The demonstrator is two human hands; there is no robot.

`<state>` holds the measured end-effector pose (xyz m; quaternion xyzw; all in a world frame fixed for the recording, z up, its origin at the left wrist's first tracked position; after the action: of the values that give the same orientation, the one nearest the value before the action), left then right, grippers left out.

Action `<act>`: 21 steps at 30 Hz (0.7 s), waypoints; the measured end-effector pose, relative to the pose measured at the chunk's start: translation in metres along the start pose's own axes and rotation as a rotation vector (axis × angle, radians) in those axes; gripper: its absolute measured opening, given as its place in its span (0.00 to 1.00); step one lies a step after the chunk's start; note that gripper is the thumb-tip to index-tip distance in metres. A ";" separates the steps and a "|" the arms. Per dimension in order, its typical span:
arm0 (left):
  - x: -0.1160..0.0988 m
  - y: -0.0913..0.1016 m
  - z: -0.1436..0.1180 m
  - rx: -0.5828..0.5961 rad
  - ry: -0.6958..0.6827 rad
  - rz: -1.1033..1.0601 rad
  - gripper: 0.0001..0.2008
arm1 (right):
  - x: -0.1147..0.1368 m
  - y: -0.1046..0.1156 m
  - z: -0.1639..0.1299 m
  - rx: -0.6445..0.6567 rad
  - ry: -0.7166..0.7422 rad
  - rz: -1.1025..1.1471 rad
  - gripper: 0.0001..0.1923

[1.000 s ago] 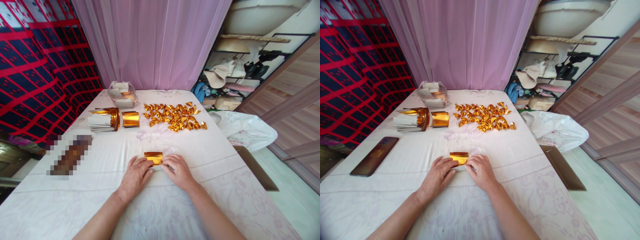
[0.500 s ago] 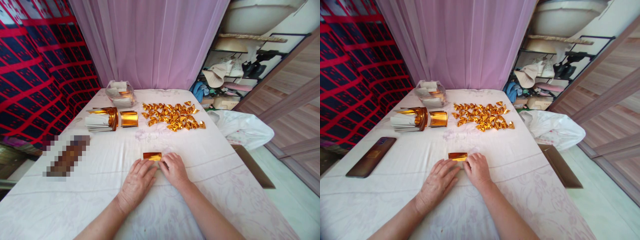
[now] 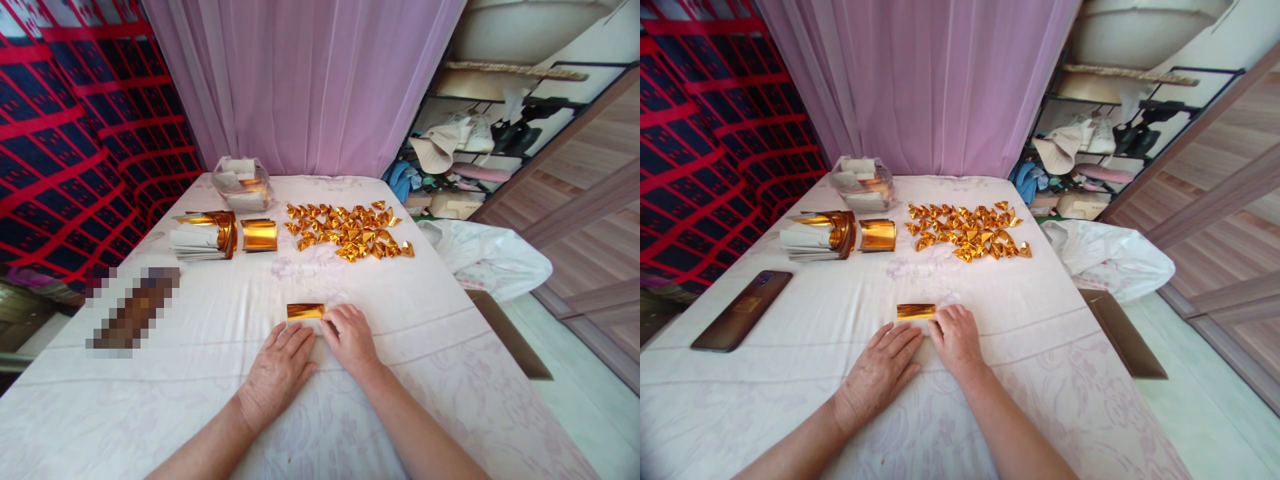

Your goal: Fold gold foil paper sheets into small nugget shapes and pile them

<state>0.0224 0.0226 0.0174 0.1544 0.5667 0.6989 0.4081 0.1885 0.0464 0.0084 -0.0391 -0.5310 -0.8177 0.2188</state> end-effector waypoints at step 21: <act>0.003 -0.003 -0.002 -0.007 0.011 -0.010 0.18 | 0.001 0.000 0.003 0.039 -0.016 -0.069 0.07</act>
<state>0.0205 0.0237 0.0136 0.1463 0.5673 0.6997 0.4088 0.1871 0.0489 0.0098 -0.0232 -0.5498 -0.8138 0.1870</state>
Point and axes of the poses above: each hand's wrist, its own z-axis towards the middle knuckle, its own y-axis out of the back of the hand, x = y × z, the point moved 3 cm from there along z, towards the middle knuckle, and after that the axes turned 7 degrees about -z, right-handed, at the moved point
